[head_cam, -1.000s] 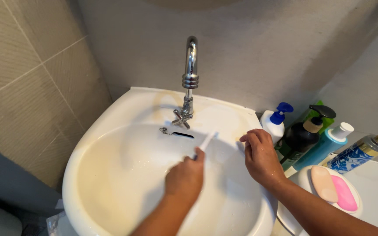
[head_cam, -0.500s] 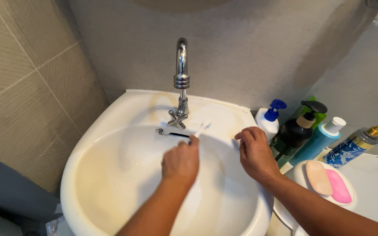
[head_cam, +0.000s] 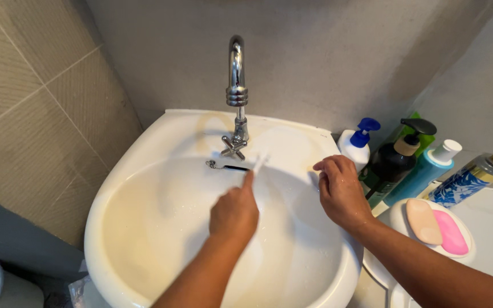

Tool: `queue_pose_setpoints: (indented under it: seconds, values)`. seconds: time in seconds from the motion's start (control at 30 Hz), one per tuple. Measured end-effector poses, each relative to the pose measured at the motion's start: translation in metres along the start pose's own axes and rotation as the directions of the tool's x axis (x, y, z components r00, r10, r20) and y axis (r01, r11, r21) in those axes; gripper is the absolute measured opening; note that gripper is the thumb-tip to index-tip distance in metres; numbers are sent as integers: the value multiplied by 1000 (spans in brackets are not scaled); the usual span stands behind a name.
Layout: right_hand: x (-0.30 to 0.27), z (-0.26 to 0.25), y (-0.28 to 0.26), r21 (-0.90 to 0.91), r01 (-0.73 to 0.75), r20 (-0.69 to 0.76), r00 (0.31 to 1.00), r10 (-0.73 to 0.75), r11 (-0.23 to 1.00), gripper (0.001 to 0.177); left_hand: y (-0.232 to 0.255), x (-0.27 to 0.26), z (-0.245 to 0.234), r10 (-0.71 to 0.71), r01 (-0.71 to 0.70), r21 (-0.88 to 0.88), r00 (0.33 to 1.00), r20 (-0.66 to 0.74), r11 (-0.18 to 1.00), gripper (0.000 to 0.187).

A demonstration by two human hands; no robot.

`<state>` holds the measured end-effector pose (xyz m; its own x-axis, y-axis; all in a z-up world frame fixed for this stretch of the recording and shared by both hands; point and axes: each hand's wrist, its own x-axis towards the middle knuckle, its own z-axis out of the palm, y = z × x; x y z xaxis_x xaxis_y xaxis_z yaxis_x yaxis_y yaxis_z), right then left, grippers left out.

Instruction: The person scrubs the inside of a white bathroom sink using a toothbrush, repeatedly rinsing the brush under running water and scrubbing the basin and drain area. The person also wipes the faucet and surrounding sink surfaces with the toothbrush.

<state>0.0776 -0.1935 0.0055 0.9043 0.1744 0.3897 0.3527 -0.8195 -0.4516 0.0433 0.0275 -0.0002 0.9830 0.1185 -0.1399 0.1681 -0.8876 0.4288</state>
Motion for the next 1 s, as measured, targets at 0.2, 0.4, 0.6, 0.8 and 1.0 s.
queue_pose_setpoints:
  seconds: [0.2, 0.4, 0.6, 0.8, 1.0]
  values:
    - [-3, -1, 3, 18, 48, -115, 992, -45, 999, 22, 54, -4, 5, 141, -161, -158, 981, -131, 974, 41]
    - [-4, 2, 17, 32, 70, -232, 971, -61, 997, 20, 23, -40, 29, 100, -90, -90, 989, 112, 992, 60]
    - [-6, 3, 18, 54, 70, -302, 952, -50, 996, 19, 62, 15, 5, 71, -90, -170, 991, -110, 981, 36]
    - [-4, 6, 21, 56, 83, -284, 957, -64, 995, 19, 65, -19, 16, 189, -182, -95, 979, 73, 979, 42]
    - [-2, 6, 16, 66, 41, -258, 966, -23, 997, 18, 58, 17, -13, 110, -122, -121, 989, -102, 985, 37]
